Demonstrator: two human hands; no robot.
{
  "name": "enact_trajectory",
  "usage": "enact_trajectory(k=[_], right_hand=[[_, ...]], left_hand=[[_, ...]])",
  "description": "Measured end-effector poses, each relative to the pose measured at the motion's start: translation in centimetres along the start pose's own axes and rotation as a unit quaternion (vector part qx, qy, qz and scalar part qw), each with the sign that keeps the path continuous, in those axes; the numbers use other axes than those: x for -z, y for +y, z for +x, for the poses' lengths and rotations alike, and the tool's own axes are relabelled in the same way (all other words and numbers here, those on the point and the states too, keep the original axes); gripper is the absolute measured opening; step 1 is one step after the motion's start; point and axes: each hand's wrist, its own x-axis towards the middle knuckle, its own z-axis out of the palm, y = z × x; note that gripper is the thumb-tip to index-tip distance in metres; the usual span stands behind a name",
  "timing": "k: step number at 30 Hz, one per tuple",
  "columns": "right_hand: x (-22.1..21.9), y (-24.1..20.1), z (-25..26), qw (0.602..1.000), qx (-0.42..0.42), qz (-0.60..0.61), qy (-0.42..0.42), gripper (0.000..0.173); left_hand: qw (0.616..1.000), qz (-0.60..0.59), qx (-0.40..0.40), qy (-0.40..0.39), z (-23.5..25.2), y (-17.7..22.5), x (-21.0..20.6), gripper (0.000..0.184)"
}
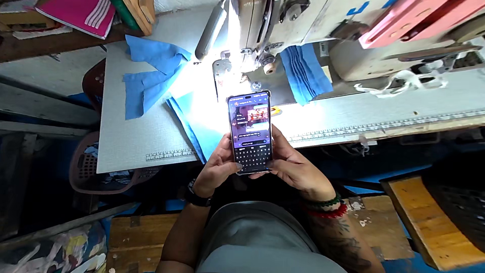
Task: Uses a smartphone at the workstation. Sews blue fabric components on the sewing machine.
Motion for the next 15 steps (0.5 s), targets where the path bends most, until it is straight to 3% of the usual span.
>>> enact_trajectory(k=[15], right_hand=[[0.19, 0.24, -0.01, 1.000, 0.008, -0.020, 0.004, 0.085]], left_hand=[[1.000, 0.008, 0.010, 0.001, 0.02, 0.19, -0.17, 0.064]])
